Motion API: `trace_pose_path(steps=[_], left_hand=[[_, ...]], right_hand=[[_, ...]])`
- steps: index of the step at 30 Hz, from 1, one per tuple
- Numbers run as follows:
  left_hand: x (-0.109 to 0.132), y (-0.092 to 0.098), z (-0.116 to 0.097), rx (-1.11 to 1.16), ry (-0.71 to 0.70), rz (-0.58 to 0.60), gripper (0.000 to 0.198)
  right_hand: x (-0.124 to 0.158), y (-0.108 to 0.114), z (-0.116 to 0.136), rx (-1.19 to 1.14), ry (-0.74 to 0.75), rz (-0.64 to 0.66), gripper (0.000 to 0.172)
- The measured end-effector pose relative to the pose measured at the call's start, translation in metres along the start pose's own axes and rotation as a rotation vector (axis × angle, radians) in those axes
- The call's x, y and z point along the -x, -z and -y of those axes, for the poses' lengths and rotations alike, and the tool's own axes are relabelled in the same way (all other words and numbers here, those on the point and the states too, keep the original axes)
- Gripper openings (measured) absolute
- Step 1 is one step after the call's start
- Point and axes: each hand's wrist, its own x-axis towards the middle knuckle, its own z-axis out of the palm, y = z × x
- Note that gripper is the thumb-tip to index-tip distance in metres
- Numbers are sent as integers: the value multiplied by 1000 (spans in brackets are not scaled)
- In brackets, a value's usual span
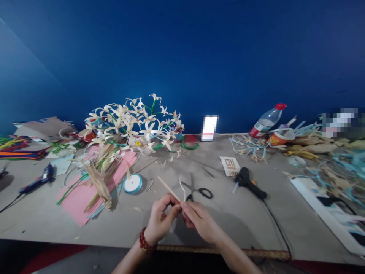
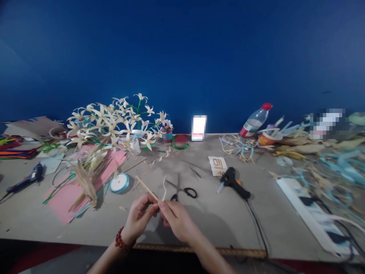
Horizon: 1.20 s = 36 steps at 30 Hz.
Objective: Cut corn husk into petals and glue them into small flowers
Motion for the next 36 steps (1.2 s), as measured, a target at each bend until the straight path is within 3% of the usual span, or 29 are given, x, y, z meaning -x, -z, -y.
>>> trace_pose_path(steps=[6, 10, 11, 13, 17, 19, 22, 25, 29, 32, 34, 36], left_hand=[[-3, 2, -2, 12, -118, -41, 10], [-7, 2, 6, 117, -70, -16, 13], [-8, 2, 9, 154, -36, -6, 15], [-8, 2, 12, 228, 41, -14, 17], [-6, 2, 11, 230, 85, -42, 20], [-5, 0, 8, 158, 60, -30, 19], [-3, -2, 5, 65, 31, -33, 20], [-1, -2, 4, 16, 12, -34, 19], [0, -1, 3, 37, -45, -31, 14], [-2, 0, 3, 106, -81, -40, 15], [-5, 1, 3, 134, -81, -32, 16], [-6, 2, 4, 143, -71, -25, 17]], right_hand=[[9, 9, 17, -589, -211, 319, 52], [10, 16, 19, -829, -278, 503, 53], [9, 17, 16, -826, -271, 502, 53], [7, 16, 11, -691, -189, 371, 54], [4, 8, 5, -79, 66, -2, 53], [3, 3, 4, 161, 111, -80, 50], [0, -1, 3, 309, 139, -160, 49], [-1, -1, 2, 113, 56, -89, 53], [3, 3, 10, -403, -177, 183, 56], [8, 9, 18, -649, -246, 332, 54], [9, 12, 20, -688, -251, 372, 54], [8, 13, 18, -546, -172, 268, 55]])
